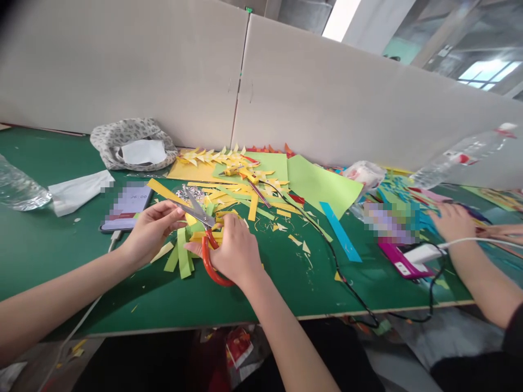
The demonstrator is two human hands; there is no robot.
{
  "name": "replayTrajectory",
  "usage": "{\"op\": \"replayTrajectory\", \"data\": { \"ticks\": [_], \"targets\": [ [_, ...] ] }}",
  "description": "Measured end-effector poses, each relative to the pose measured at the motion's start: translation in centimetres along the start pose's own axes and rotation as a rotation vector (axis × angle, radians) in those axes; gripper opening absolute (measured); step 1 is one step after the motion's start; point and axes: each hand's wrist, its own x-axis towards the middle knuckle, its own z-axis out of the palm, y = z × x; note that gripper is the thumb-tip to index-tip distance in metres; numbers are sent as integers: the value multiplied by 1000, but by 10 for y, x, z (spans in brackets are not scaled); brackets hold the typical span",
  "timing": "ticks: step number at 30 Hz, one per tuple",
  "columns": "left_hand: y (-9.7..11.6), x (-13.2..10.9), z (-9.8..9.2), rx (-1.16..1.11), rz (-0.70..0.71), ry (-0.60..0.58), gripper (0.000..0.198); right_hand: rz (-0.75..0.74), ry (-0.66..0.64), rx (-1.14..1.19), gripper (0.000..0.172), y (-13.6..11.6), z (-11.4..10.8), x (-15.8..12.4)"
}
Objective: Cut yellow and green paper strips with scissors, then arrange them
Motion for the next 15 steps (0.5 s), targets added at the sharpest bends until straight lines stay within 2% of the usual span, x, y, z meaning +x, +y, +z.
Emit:
{"op": "replayTrajectory", "data": {
  "ticks": [15],
  "targets": [
    [-2,-2,1,-67,-44,-7,11,-16,3,15,39,-1,2,-1]
  ]
}}
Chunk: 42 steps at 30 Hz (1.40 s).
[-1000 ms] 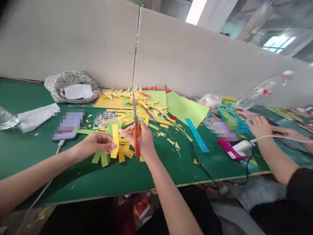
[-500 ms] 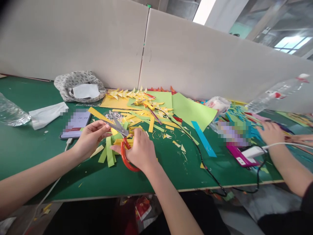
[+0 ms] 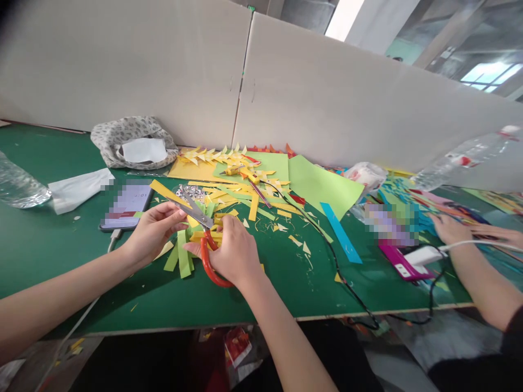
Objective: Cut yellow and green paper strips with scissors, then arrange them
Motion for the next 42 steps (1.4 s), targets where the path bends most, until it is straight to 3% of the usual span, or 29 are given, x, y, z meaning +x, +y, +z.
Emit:
{"op": "replayTrajectory", "data": {
  "ticks": [15,33,37,42],
  "targets": [
    [4,-1,1,6,-43,-70,9,-16,30,29,43,2,-4,1],
    [6,0,2,26,-78,-51,11,-22,91,42,43,5,-3,2],
    [3,1,1,17,-113,-43,12,24,39,225,40,6,-3,2],
    [-4,-1,1,138,-138,-95,12,203,-73,664,29,4,1,5]
  ]
}}
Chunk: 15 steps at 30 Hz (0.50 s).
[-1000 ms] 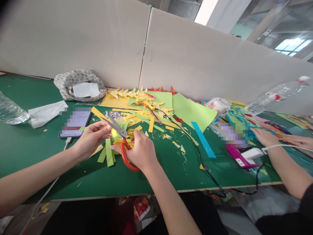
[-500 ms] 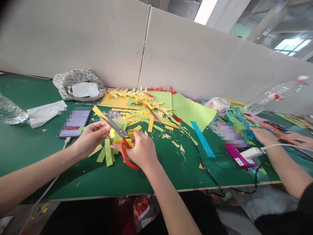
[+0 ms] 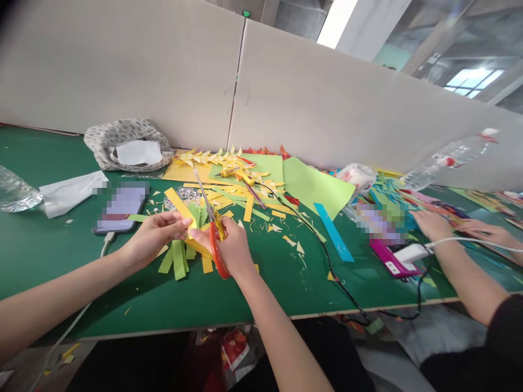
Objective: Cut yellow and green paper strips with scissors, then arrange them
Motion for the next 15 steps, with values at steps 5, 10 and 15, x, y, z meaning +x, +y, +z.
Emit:
{"op": "replayTrajectory", "data": {
  "ticks": [5,10,15],
  "targets": [
    [-4,-2,3,85,-45,-27,13,10,-2,187,25,4,4,3],
    [-1,0,1,34,-28,13,15,27,-31,169,24,7,3,4],
    [4,3,-3,30,23,29,16,55,-27,114,26,3,2,3]
  ]
}}
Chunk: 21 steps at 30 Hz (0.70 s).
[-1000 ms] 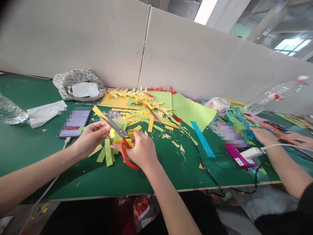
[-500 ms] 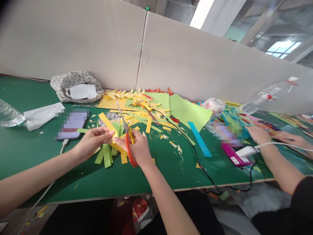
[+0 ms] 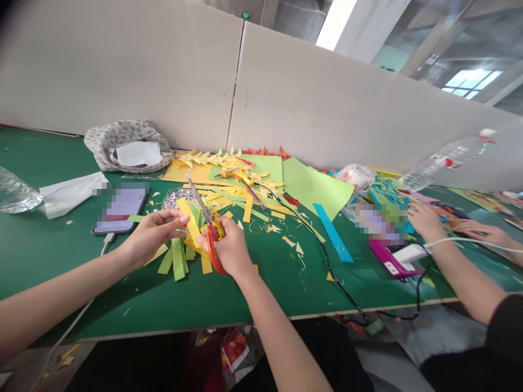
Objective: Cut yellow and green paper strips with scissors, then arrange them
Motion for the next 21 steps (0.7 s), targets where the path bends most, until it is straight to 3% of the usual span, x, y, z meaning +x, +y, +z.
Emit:
{"op": "replayTrajectory", "data": {
  "ticks": [3,11,21],
  "targets": [
    [2,0,0,-3,31,36,16,-23,53,-127,29,-4,-3,-2],
    [3,0,0,-65,80,153,17,-161,144,-728,45,-6,-3,-8],
    [1,-1,0,-129,97,109,12,-236,119,-815,45,-1,0,-9]
  ]
}}
